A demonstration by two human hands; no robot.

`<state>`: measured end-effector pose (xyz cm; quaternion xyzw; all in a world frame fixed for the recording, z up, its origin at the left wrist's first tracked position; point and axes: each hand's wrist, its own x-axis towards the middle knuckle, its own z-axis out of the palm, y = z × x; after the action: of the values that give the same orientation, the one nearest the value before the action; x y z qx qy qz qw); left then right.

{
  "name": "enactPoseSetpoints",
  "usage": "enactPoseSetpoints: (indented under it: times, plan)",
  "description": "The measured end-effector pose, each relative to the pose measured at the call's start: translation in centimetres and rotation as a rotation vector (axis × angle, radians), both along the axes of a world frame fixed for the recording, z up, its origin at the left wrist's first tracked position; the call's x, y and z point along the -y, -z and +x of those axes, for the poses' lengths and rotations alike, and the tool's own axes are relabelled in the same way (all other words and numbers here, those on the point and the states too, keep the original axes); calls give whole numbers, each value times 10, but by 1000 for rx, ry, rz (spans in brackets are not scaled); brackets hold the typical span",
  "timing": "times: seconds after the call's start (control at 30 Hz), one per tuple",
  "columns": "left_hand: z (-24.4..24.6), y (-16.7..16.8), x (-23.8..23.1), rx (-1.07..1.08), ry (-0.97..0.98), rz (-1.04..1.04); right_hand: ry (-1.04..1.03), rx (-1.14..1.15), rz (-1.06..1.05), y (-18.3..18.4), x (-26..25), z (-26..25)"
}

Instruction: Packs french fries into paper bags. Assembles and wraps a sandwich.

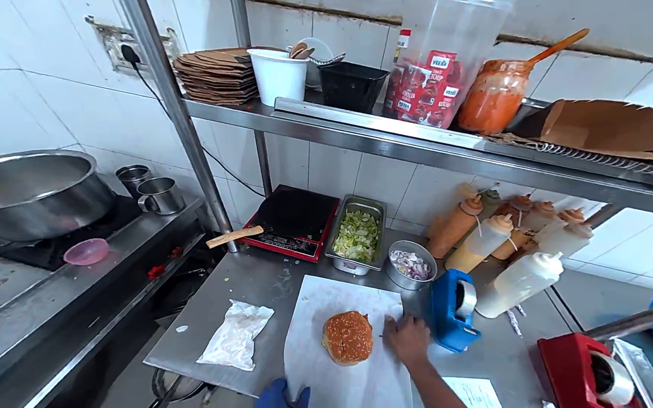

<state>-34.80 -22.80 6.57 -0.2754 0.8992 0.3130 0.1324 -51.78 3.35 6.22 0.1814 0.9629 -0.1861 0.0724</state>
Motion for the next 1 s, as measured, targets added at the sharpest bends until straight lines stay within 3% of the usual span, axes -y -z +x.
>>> enactPoseSetpoints:
  times: [0.13,0.2,0.3,0.33,0.43,0.53,0.67,0.73,0.8,0.83,0.9,1.0]
  plan:
    - [-21,-16,-3,178,24,239,21,159,-95,-5,2,-25]
    - [-20,-4,-7,38,-81,434,37,106,-290,-5,-5,-28]
    - [-17,-13,-26,-310,-332,696,125,-13,-852,-13,-13,-22]
    - [-17,-5,-33,-420,-391,749,143,-7,-938,-13,-16,-20]
    - [-15,15,-56,-521,-522,903,-24,3,-760,-3,-30,-19]
    - [-26,9,-74,-496,-542,850,-178,-99,-621,-13,-34,-9]
    - [-40,23,-79,-662,-410,917,-318,-203,-864,-5,-33,25]
    - [-46,35,-88,-881,-295,874,-338,-187,-883,7,-35,25]
    - [-54,-20,-102,-583,-530,900,-395,-231,-877,9,-35,18]
    - [-55,-27,-106,-555,-568,888,-463,-261,-893,9,-34,17]
    - [-51,-10,-109,-621,-504,820,-679,-328,-914,15,-30,22]
    - [-58,-12,-112,-576,-446,705,-869,-507,-796,24,-17,36]
